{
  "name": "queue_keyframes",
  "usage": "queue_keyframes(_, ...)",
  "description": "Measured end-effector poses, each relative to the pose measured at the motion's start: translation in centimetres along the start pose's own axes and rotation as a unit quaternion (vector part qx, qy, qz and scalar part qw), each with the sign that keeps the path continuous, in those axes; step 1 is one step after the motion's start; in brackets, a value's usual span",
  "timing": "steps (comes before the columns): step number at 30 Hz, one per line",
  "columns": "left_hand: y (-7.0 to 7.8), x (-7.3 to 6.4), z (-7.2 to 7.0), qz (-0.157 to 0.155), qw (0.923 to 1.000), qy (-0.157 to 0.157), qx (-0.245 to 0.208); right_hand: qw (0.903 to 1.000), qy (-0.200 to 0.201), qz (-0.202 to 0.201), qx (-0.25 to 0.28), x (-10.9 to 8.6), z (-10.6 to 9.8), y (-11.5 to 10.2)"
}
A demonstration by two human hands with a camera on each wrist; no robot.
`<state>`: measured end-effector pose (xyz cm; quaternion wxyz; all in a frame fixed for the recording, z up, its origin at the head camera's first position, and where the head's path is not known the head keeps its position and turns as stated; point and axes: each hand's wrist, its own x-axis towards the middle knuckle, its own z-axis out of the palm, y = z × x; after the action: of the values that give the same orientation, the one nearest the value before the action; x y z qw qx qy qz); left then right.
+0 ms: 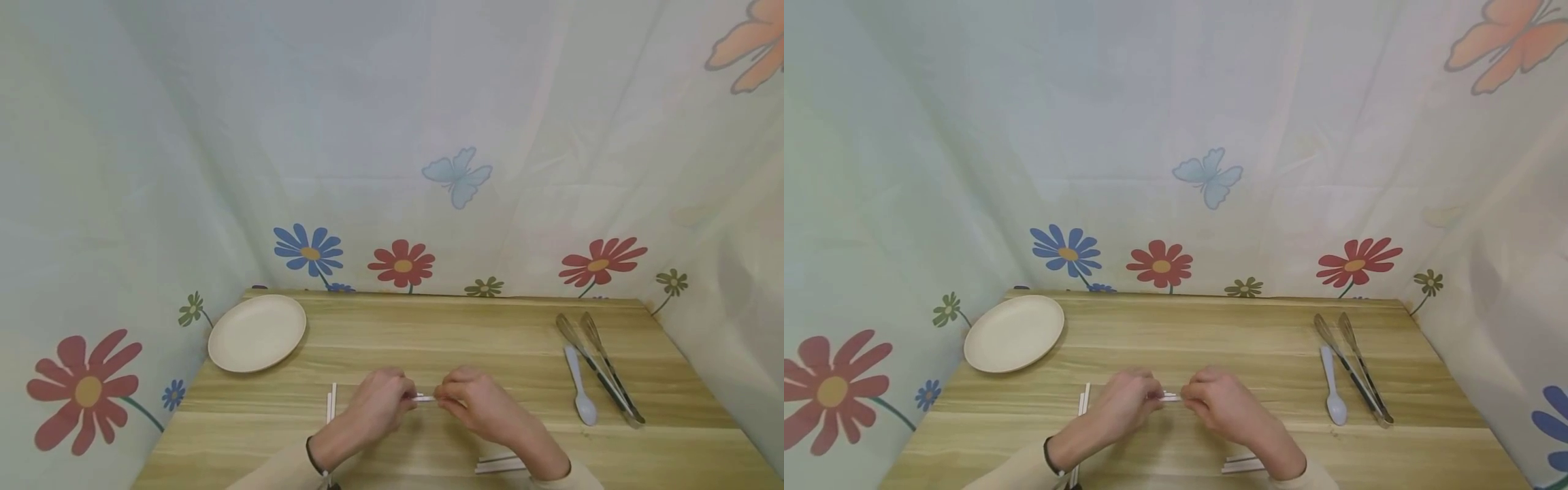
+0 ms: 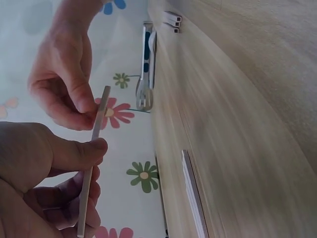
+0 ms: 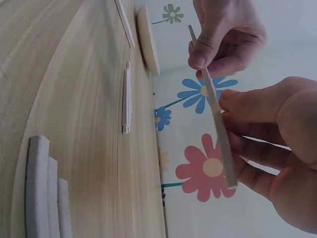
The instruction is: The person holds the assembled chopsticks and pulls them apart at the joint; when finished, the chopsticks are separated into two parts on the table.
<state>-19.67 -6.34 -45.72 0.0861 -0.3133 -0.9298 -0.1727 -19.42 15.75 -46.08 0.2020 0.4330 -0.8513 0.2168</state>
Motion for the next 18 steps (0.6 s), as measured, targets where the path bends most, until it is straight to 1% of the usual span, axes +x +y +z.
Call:
queue_keyframes(4,0.3,0.1,0.0,0.014,0.9998,0.002,-0.013,0.9999,-0.008,-0.012,-0.008,-0.1,0.1,0.0)
queue_keyframes(7,0.3,0.1,0.1,0.026,0.9994,0.008,-0.02,0.9998,-0.007,-0.013,-0.013,-0.4,0.3,-0.1)
queue_keyframes(14,-0.1,-0.2,0.7,0.052,0.9974,0.025,-0.044,0.9983,0.02,-0.02,-0.051,-0.7,1.1,-0.4)
queue_keyframes(16,-0.2,-0.1,0.8,0.056,0.9967,0.023,-0.054,0.9977,0.032,-0.022,-0.056,-0.8,1.3,-0.4)
queue_keyframes(18,-0.2,0.0,0.8,0.063,0.9954,0.014,-0.071,0.9976,0.037,-0.023,-0.055,-0.9,1.3,-0.3)
